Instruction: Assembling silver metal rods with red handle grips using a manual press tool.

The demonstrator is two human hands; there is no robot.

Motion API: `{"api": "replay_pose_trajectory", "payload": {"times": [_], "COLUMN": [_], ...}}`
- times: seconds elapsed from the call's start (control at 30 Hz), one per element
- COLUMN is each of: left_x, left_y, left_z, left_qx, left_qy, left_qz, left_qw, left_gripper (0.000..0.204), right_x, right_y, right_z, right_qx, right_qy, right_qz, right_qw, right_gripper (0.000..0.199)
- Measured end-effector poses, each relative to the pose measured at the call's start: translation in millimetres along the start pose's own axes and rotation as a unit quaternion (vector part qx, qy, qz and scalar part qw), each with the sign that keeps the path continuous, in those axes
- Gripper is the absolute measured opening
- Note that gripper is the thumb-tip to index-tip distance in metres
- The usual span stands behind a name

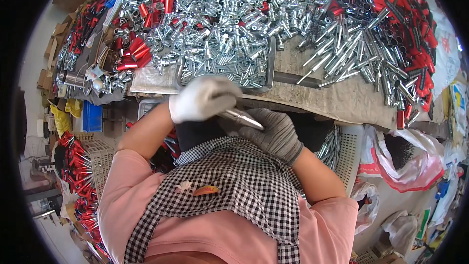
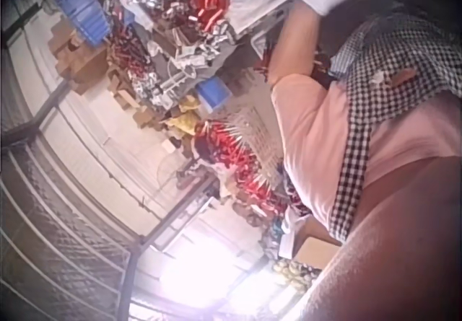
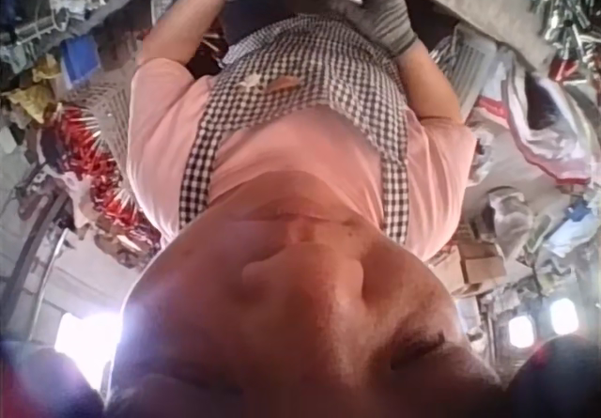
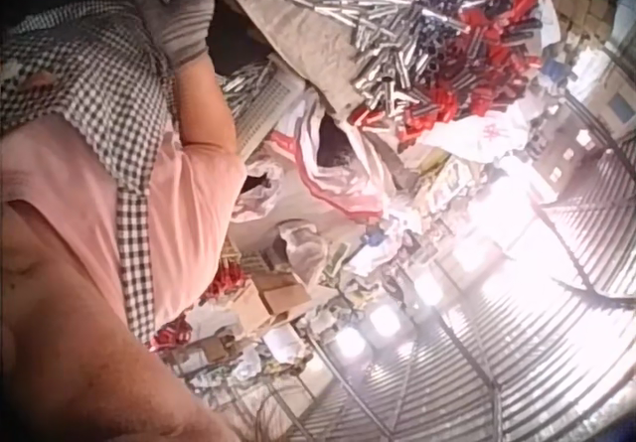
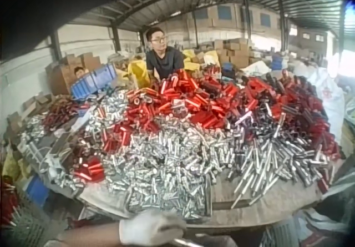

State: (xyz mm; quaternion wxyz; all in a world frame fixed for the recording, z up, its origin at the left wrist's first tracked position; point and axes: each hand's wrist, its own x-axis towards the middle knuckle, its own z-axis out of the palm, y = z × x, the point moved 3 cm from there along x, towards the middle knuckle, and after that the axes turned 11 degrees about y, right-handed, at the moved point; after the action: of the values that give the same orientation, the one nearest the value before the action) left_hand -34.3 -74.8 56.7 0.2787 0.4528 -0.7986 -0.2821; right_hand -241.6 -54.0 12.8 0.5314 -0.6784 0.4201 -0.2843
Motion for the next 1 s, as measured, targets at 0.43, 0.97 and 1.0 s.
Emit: {"api": "replay_pose_trajectory", "payload": {"times": [0.43,0.97,1.0], "left_x": [54.1,-25.6,-27.3], "left_y": [-62.1,18.9,17.0], "left_z": [-14.6,11.2,13.2], "left_qx": [0.268,-0.037,-0.021], "left_qy": [0.041,0.196,0.188], "left_qz": [0.079,0.150,0.170], "left_qw": [0.959,0.968,0.967], "left_gripper": [0.025,0.012,0.011], "right_x": [-2.7,-0.5,-1.0], "right_y": [3.7,0.6,-2.2], "right_z": [-23.7,-2.4,-2.0], "right_qx": [0.022,-0.027,-0.039], "right_qy": [0.054,0.008,0.013], "right_qz": [-0.022,-0.021,-0.028], "right_qw": [0.998,0.999,0.999], "right_gripper": [0.036,0.050,0.050]}}
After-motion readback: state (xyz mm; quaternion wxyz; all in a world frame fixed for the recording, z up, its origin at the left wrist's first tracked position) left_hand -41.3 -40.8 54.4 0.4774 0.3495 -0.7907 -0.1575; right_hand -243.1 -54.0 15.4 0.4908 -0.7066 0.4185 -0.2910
